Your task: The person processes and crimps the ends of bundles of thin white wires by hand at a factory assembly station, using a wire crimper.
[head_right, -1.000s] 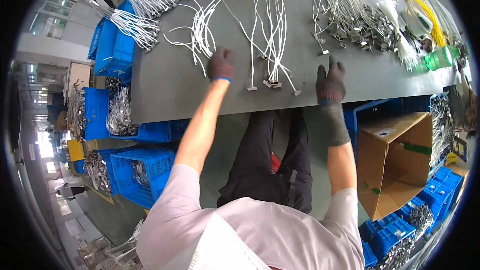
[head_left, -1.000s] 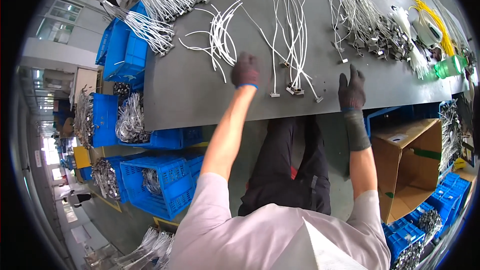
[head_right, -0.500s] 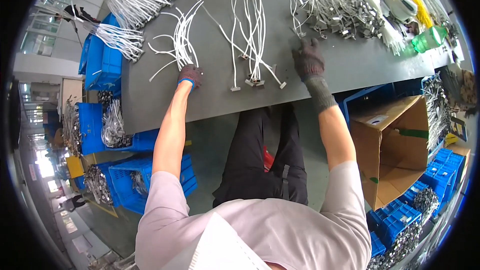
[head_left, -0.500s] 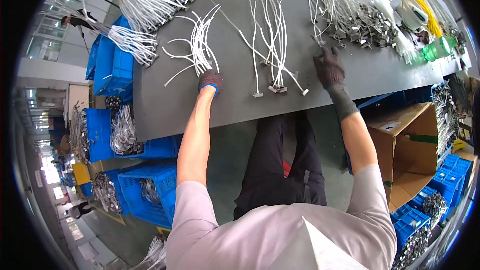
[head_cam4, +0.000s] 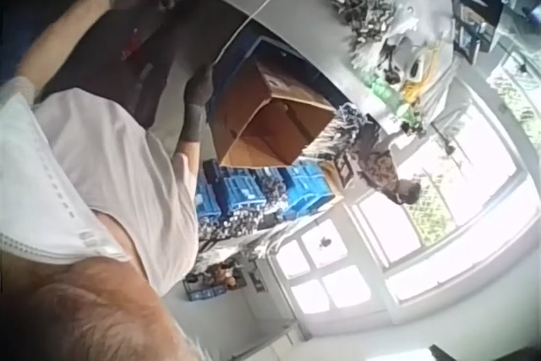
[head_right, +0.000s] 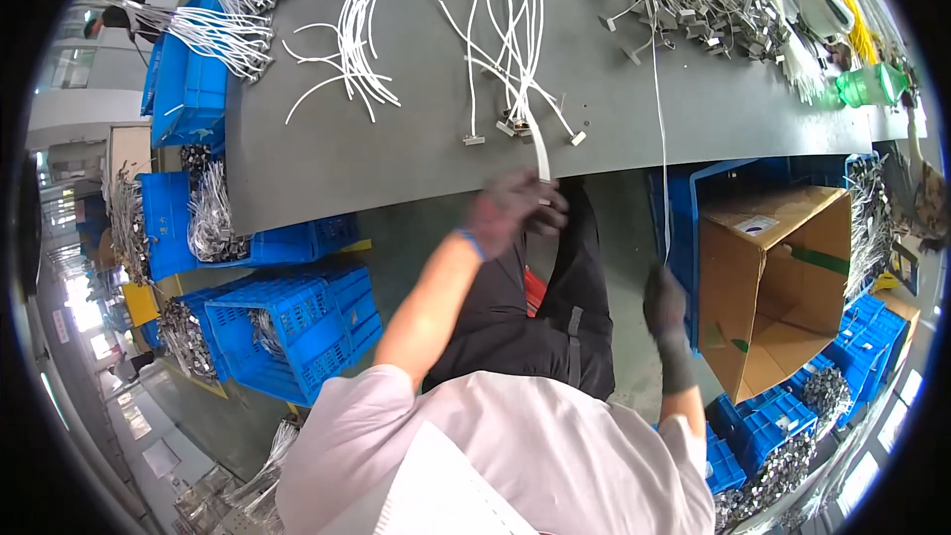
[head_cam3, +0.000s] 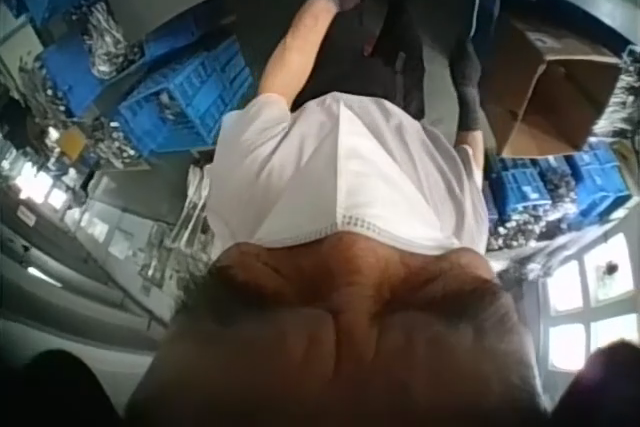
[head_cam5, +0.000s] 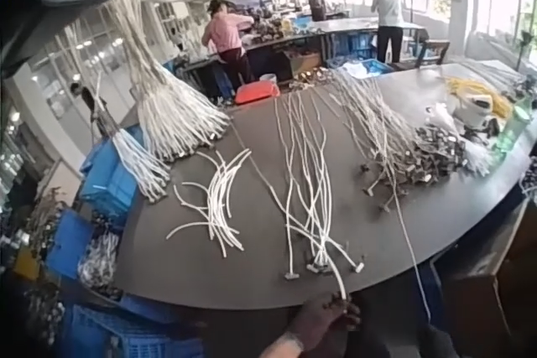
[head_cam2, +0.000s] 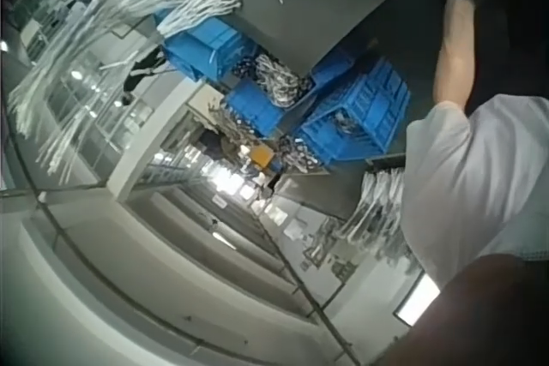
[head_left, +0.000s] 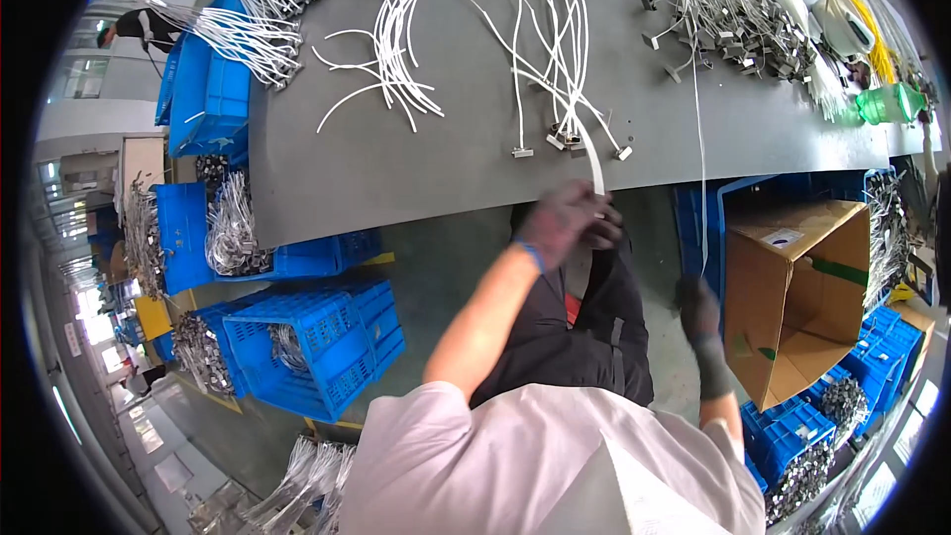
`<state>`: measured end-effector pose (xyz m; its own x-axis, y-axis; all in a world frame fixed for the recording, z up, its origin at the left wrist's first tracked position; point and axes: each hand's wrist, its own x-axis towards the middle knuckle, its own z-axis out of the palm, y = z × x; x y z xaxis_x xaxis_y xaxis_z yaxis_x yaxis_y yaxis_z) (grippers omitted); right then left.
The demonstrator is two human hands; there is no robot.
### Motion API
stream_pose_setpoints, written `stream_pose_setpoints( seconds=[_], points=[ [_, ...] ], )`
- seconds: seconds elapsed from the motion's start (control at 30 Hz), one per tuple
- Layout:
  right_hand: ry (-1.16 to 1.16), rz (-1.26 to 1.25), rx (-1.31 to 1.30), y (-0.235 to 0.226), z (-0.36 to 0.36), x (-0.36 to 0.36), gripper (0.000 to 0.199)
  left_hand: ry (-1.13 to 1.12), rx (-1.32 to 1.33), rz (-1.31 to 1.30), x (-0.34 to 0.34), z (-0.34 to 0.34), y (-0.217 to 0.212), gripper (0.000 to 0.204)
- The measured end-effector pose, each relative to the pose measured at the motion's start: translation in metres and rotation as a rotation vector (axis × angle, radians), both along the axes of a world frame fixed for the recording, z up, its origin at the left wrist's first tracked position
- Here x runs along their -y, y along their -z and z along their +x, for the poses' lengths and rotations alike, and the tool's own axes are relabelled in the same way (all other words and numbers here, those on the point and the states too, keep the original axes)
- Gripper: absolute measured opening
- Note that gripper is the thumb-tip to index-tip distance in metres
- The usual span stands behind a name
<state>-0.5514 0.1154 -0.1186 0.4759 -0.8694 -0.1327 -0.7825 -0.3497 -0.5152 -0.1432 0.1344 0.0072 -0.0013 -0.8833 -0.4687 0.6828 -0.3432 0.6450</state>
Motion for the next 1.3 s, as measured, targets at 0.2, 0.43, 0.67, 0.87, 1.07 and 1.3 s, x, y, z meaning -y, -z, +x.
stream_pose_setpoints(
  seconds=[0.2,0.43,0.67,0.87,1.07,1.3],
  points=[
    [0.069,0.653,-0.673,-0.013,-0.165,-0.205,0.034,0.023,0.593,0.140,0.071,-0.144,0.091,0.013],
    [0.029,0.710,-0.619,-0.070,-0.162,-0.267,0.022,-0.389,-0.120,0.177,0.064,-0.173,0.043,0.012],
    [0.032,0.695,-0.691,-0.035,-0.223,-0.269,0.021,-0.700,0.477,-0.132,0.030,-0.043,-0.076,0.012],
    [-0.158,0.709,-0.855,-0.010,-0.247,-0.225,0.020,-1.101,0.695,-0.106,0.039,0.054,-0.097,0.016],
    [-0.165,0.665,-0.879,-0.017,-0.259,-0.210,0.022,-1.131,0.782,-0.177,0.041,0.076,-0.076,0.014],
    [-0.044,0.645,-0.791,-0.023,-0.237,-0.214,0.019,-0.960,0.665,-0.081,0.045,0.084,-0.065,0.015]
  ],
)
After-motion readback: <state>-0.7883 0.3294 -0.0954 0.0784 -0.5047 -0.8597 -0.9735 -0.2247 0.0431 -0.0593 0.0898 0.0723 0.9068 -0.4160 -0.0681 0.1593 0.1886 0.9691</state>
